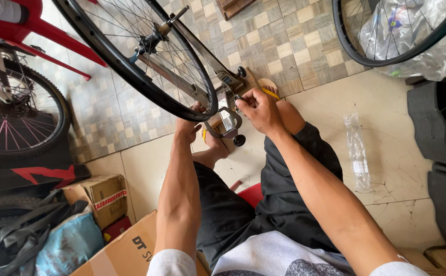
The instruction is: The person adjusts the spokes of a bicycle wheel mounted on a truing stand. They use a spoke wrench to tighten or loosen individual spokes while rotating the wheel to check alignment against a caliper.
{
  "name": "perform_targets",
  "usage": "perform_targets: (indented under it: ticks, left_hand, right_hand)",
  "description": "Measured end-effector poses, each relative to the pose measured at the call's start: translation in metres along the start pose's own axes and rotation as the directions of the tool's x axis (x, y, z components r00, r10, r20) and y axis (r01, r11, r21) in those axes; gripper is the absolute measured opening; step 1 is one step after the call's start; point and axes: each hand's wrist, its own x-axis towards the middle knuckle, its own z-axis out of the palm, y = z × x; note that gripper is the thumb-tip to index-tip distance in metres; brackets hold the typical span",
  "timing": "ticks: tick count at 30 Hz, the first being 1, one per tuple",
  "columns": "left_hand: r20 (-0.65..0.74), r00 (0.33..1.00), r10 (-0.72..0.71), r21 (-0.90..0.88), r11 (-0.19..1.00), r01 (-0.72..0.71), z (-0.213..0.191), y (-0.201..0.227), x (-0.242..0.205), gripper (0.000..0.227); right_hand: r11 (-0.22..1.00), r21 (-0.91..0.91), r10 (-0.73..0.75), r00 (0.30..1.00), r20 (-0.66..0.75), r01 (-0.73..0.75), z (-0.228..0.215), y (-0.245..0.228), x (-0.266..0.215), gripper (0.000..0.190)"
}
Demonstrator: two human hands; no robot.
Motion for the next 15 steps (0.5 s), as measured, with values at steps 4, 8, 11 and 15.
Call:
perform_targets:
  ticks: [4,8,11,15]
  left_hand:
    - [-0.02,1.0,-0.008,0.039,0.999,0.008,-0.001,0.01,-0.006,0.047]
    - [-0.012,1.0,-0.019,0.061,0.998,0.02,-0.001,0.013,-0.009,0.058]
    - [0.004,1.0,-0.021,0.079,0.997,0.021,-0.001,0.014,-0.009,0.062]
    - [-0.011,0.999,-0.039,0.072,0.997,0.04,0.001,0.011,-0.003,0.062]
  right_hand:
    - [0.998,-0.035,-0.057,0.998,0.003,0.057,-0.003,0.0,0.002,0.022]
    - [1.0,0.027,0.001,1.0,0.024,-0.002,-0.004,0.001,0.005,0.022]
    - [0.999,0.033,0.002,1.0,0.025,-0.003,-0.003,0.005,0.008,0.022]
    - [0.997,0.069,0.018,1.0,0.025,-0.02,-0.001,0.009,0.015,0.023]
